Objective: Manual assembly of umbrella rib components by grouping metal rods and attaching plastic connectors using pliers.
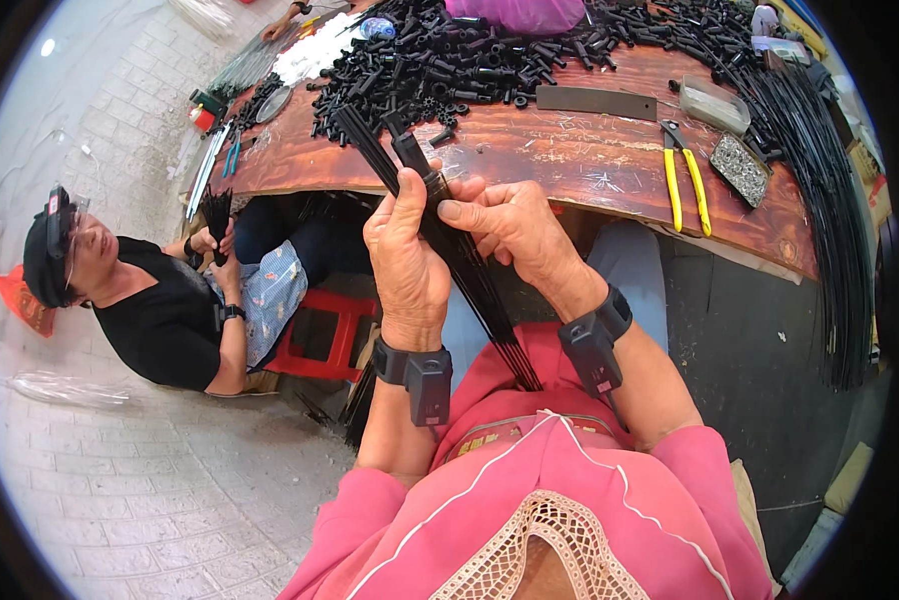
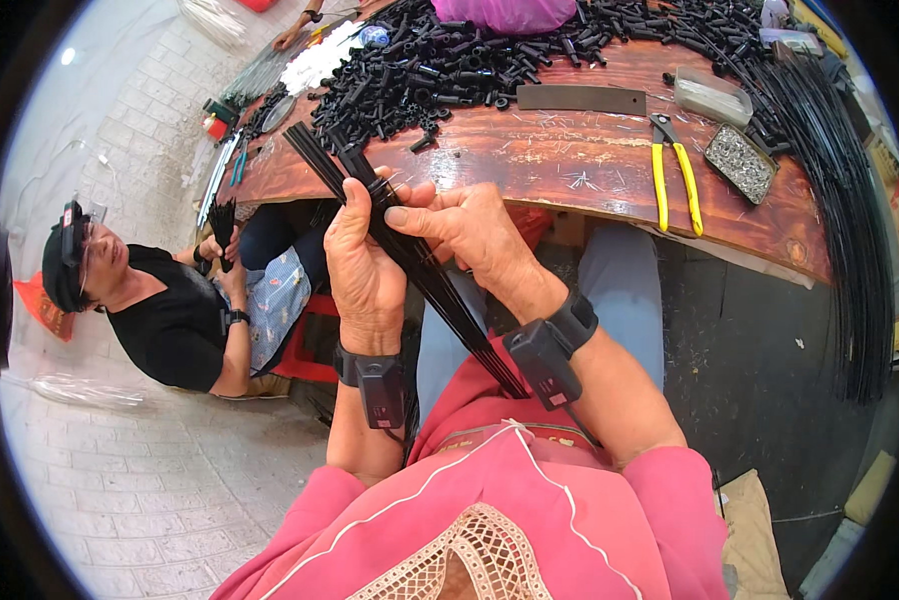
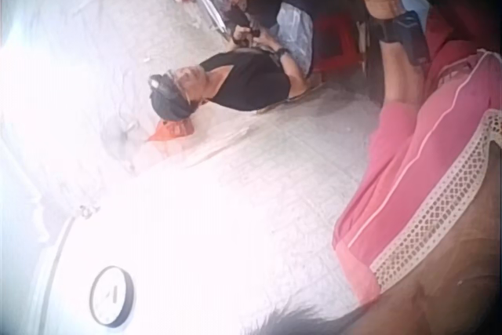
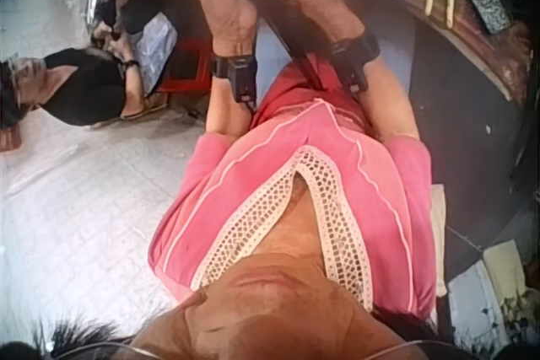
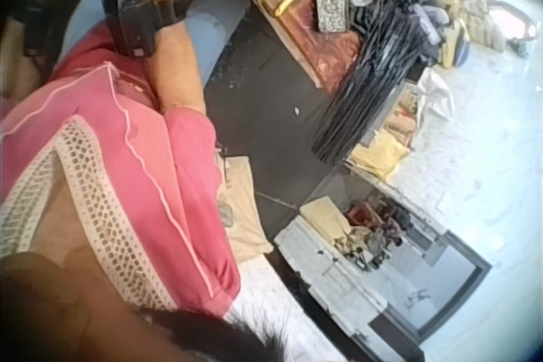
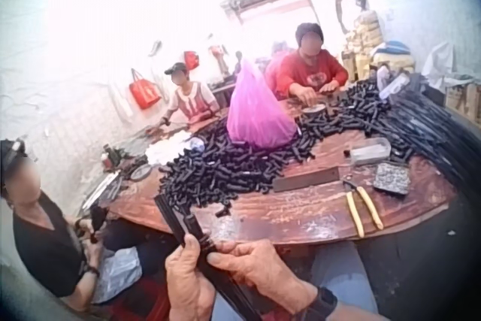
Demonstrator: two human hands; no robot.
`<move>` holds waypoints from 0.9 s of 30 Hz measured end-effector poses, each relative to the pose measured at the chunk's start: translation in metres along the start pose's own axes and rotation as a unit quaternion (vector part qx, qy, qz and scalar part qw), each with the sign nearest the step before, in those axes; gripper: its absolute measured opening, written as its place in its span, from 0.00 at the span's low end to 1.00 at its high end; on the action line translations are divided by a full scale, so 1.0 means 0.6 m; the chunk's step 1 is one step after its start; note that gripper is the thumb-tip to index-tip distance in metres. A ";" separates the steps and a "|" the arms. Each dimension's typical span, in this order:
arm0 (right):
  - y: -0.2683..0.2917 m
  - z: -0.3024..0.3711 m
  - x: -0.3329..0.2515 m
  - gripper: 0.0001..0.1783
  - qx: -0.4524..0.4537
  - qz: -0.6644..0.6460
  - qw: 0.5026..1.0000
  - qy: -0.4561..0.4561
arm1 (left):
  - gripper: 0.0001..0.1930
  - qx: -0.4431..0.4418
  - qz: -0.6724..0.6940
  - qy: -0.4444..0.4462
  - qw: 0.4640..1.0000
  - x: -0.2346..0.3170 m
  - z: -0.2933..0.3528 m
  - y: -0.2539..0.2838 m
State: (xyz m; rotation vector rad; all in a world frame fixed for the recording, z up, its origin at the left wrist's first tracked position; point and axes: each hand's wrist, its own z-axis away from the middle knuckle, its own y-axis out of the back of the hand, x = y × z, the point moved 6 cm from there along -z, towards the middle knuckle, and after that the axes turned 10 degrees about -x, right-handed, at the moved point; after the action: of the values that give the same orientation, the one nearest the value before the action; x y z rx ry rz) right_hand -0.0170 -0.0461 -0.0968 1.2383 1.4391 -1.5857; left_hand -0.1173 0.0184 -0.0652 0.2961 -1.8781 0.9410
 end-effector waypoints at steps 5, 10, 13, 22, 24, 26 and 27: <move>-0.003 0.001 -0.011 0.27 -0.022 -0.015 1.000 -0.016 | 0.22 -0.043 0.005 0.022 0.999 -0.009 -0.006 0.006; 0.007 -0.009 -0.002 0.17 -0.003 0.027 0.999 0.020 | 0.22 -0.073 0.021 0.034 0.996 -0.012 -0.015 0.002; 0.004 -0.009 -0.003 0.15 0.012 0.022 0.997 0.074 | 0.24 -0.077 0.049 0.055 0.994 -0.017 -0.019 0.017; -0.005 0.002 -0.027 0.16 0.023 0.048 0.998 0.045 | 0.23 -0.053 0.052 0.002 0.997 -0.018 -0.017 0.014; -0.003 -0.001 -0.020 0.17 0.014 0.031 0.999 0.036 | 0.23 -0.053 0.047 -0.001 0.997 -0.018 -0.015 0.013; 0.004 -0.005 -0.007 0.18 0.007 0.015 1.000 0.027 | 0.23 -0.053 0.043 -0.002 0.998 -0.021 -0.015 0.016; 0.008 -0.010 0.002 0.18 -0.003 0.015 1.000 0.010 | 0.22 -0.070 0.039 0.002 0.997 -0.023 -0.017 0.015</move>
State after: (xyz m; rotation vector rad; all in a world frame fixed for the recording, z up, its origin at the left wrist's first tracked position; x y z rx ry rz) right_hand -0.0116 -0.0410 -0.0992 1.2702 1.4299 -1.5525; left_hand -0.1089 0.0294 -0.0789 0.1376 -1.9517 0.8556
